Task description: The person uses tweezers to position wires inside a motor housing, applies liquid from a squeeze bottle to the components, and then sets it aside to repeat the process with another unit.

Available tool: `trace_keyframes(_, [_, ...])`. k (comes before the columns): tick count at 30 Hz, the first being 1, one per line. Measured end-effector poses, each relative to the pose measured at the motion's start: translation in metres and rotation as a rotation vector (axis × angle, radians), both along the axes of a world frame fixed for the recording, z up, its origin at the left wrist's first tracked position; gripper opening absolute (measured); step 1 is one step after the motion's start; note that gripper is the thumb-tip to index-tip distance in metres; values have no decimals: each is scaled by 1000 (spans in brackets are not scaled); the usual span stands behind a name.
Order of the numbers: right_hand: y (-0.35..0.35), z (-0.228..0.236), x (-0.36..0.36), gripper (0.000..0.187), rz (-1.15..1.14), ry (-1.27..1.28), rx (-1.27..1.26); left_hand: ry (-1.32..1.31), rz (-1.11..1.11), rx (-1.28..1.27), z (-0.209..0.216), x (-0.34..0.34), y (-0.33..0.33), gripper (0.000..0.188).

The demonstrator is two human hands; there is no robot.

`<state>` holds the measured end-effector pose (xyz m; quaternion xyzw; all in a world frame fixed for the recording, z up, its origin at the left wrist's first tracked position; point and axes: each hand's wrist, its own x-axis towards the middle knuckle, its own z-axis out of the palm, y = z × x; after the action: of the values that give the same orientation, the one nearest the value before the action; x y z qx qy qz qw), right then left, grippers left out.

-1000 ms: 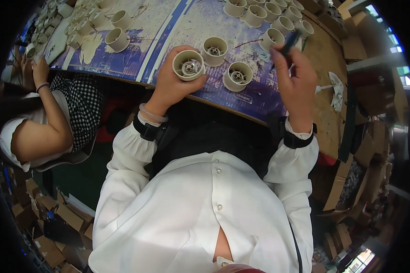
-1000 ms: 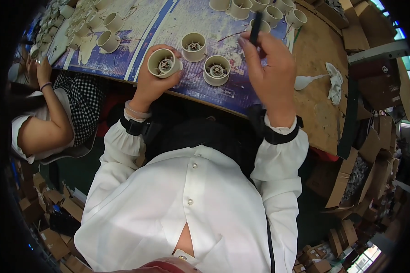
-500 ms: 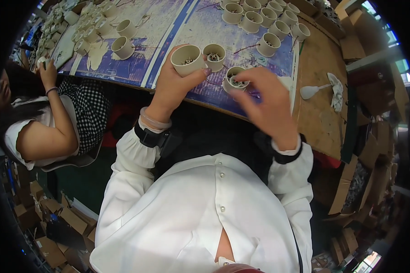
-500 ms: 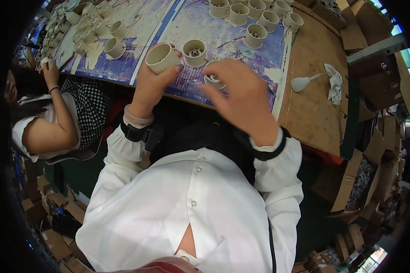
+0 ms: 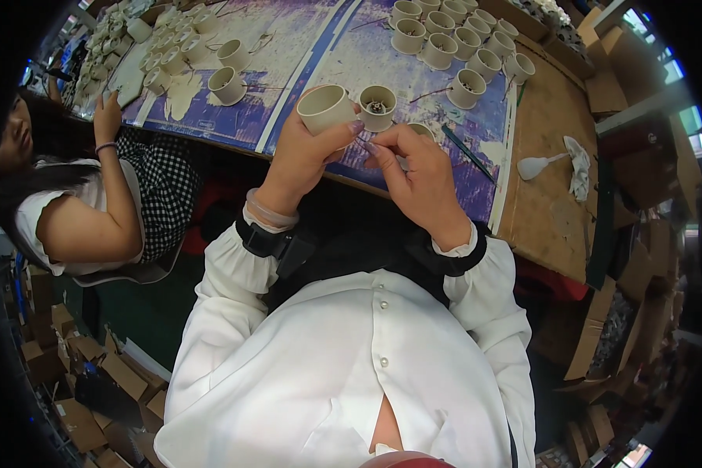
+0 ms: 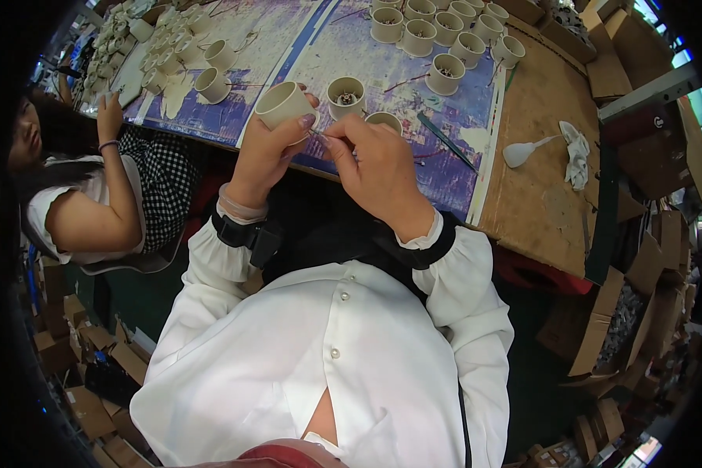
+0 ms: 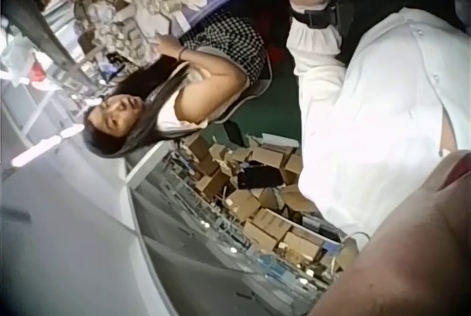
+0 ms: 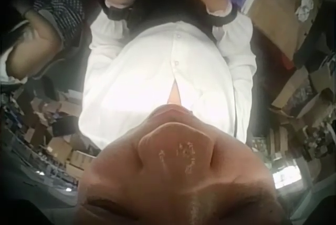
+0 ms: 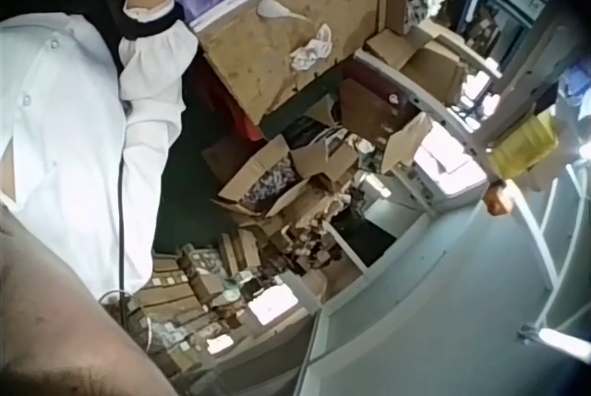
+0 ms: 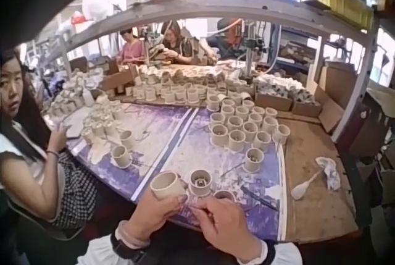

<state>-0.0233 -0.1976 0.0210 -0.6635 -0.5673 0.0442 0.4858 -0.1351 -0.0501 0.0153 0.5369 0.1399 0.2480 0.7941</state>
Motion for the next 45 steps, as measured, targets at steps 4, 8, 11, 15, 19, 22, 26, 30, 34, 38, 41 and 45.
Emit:
trace_keyframes(4, [0,-3,-4,6,33,200,-28,-31,-33,-106,2,0,-1,42])
trace_keyframes(8, [2,-3,-4,8,9,227,-20,-31,51,-73,3,2,-3,31])
trace_keyframes(11, [2,5,-12,14,-43,173,2,-2,75,-29,-2,3,0,33])
trace_keyframes(15, [3,7,-14,20,-129,-119,59,29,90,-14,-7,4,0,38])
trace_keyframes(19, [6,0,-10,21,-210,-350,97,53,147,25,-10,8,-1,31])
trace_keyframes(22, [7,-1,-7,17,-232,-378,119,76,149,48,-7,6,-3,29])
trace_keyframes(26, [5,-1,-2,11,-207,-255,148,58,107,156,-4,-1,-1,39])
trace_keyframes(30, [3,-3,-3,8,-152,-76,126,-50,108,368,-5,-3,3,52])
trace_keyframes(34, [4,-1,-7,9,-115,-46,108,-104,115,356,-5,-3,5,54])
trace_keyframes(38, [4,8,-6,11,-125,-116,138,-119,160,325,-10,-1,1,53])
trace_keyframes(41, [8,15,-7,11,-145,-213,241,-99,131,360,-12,0,3,53])
trace_keyframes(45, [8,21,-14,17,-147,-347,168,-117,134,296,-6,-2,0,46])
